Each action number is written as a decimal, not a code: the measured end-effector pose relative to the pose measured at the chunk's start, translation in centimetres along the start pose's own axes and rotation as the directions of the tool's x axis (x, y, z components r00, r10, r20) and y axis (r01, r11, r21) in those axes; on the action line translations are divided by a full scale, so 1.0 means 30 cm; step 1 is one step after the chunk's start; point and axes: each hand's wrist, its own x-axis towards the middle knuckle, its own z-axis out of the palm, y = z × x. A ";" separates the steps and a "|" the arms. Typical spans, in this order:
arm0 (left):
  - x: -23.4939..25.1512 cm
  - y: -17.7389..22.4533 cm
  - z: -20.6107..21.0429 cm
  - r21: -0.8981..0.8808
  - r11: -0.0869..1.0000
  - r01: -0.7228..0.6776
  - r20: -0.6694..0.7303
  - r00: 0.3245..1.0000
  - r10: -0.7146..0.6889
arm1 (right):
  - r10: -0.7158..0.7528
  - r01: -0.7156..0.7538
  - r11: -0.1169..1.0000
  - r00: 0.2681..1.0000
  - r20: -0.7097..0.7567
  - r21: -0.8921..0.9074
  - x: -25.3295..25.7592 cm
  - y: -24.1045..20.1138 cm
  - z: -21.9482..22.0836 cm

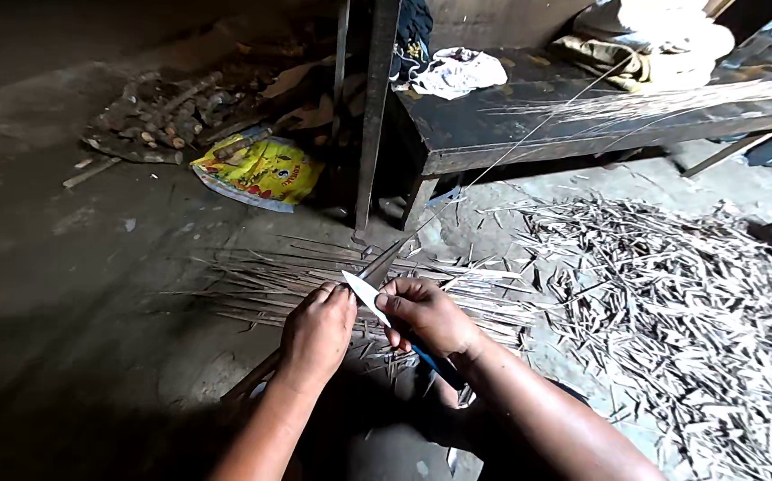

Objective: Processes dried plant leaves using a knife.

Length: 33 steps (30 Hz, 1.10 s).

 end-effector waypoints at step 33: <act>0.010 -0.006 -0.032 -0.223 0.974 0.030 0.007 1.000 -0.029 | -0.263 0.221 0.958 0.929 -0.259 -0.180 0.030 -0.047 -0.079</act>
